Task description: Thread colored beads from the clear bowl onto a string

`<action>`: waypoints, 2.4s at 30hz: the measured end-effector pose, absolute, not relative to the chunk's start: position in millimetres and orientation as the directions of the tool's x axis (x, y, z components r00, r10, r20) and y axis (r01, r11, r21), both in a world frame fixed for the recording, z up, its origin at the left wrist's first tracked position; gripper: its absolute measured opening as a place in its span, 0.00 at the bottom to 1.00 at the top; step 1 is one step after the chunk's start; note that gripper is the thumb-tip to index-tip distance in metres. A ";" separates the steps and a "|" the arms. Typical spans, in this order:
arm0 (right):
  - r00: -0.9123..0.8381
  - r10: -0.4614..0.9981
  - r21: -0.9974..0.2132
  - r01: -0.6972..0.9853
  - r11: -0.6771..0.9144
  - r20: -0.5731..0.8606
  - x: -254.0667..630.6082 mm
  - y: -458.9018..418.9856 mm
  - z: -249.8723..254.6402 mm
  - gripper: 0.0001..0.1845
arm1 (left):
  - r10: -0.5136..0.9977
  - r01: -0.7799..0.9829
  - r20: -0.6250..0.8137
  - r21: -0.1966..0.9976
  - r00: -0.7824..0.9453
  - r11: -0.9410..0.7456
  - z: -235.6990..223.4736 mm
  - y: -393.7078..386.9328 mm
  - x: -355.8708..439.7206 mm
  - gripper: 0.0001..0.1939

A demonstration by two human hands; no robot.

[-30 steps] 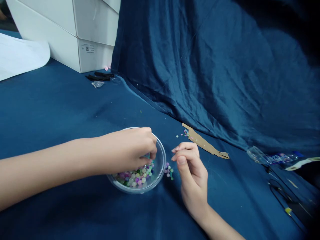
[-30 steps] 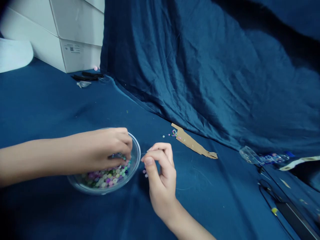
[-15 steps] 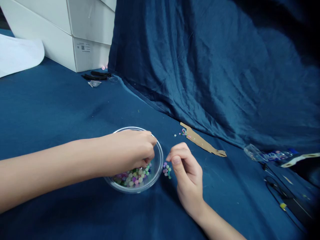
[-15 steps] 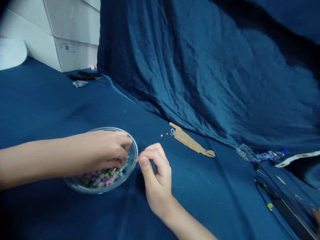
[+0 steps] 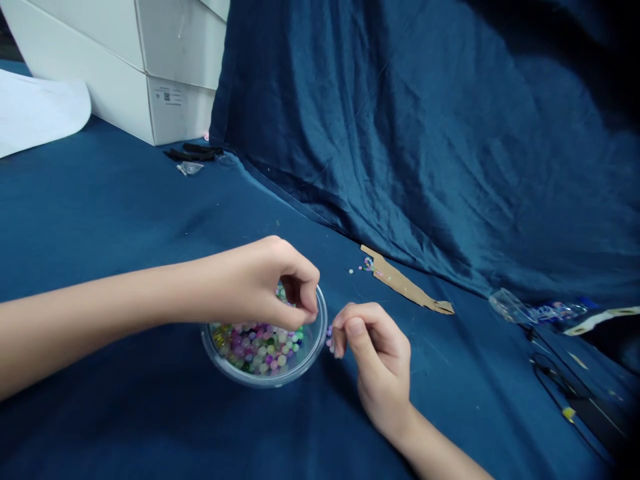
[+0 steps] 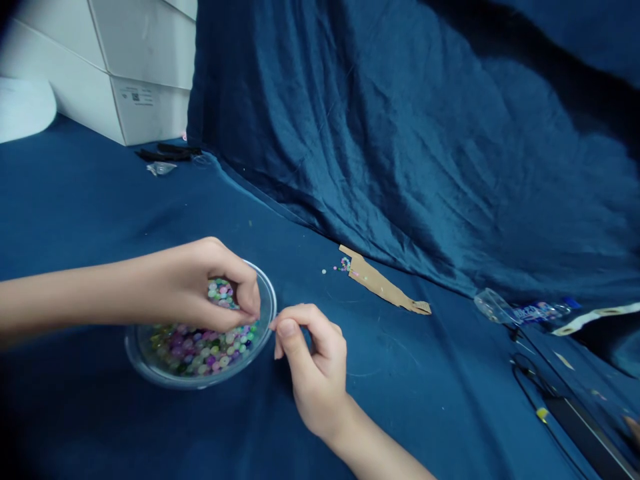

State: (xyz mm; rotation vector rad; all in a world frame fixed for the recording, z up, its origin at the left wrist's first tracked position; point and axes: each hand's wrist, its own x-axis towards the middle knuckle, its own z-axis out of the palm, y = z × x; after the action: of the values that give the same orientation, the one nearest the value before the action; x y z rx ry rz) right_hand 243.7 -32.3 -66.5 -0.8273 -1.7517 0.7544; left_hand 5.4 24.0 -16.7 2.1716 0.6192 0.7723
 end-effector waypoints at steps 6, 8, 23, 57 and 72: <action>-0.297 0.794 -0.770 0.223 0.598 0.531 242.0 -38.7 -61.5 0.11 | 0.613 0.102 0.291 0.846 0.735 -0.523 -15.3 29.2 0.0 0.07; -0.310 0.772 -0.737 0.248 0.629 0.555 240.6 -38.7 -59.0 0.10 | 0.608 0.101 0.290 0.845 0.739 -0.525 -16.4 29.9 -0.7 0.06; -0.332 0.676 -0.560 0.385 0.733 0.657 238.0 -35.1 -60.2 0.09 | 0.580 0.026 0.323 0.858 0.748 -0.512 -19.4 31.2 -1.4 0.08; -0.434 0.709 -0.587 0.399 0.704 0.556 235.2 -35.8 -54.8 0.10 | 0.583 0.057 0.314 0.847 0.749 -0.529 -18.8 27.8 -1.9 0.06; -0.444 0.750 -0.688 0.331 0.646 0.490 238.6 -34.5 -57.1 0.06 | 0.608 -0.042 0.286 0.923 0.740 -0.382 -14.5 25.3 -0.7 0.10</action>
State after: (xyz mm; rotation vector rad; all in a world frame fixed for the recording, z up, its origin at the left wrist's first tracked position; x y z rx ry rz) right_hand 238.6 -34.5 -57.1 -0.8412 -2.0417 0.6464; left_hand -0.7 25.3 -14.5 1.8452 0.4391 0.7418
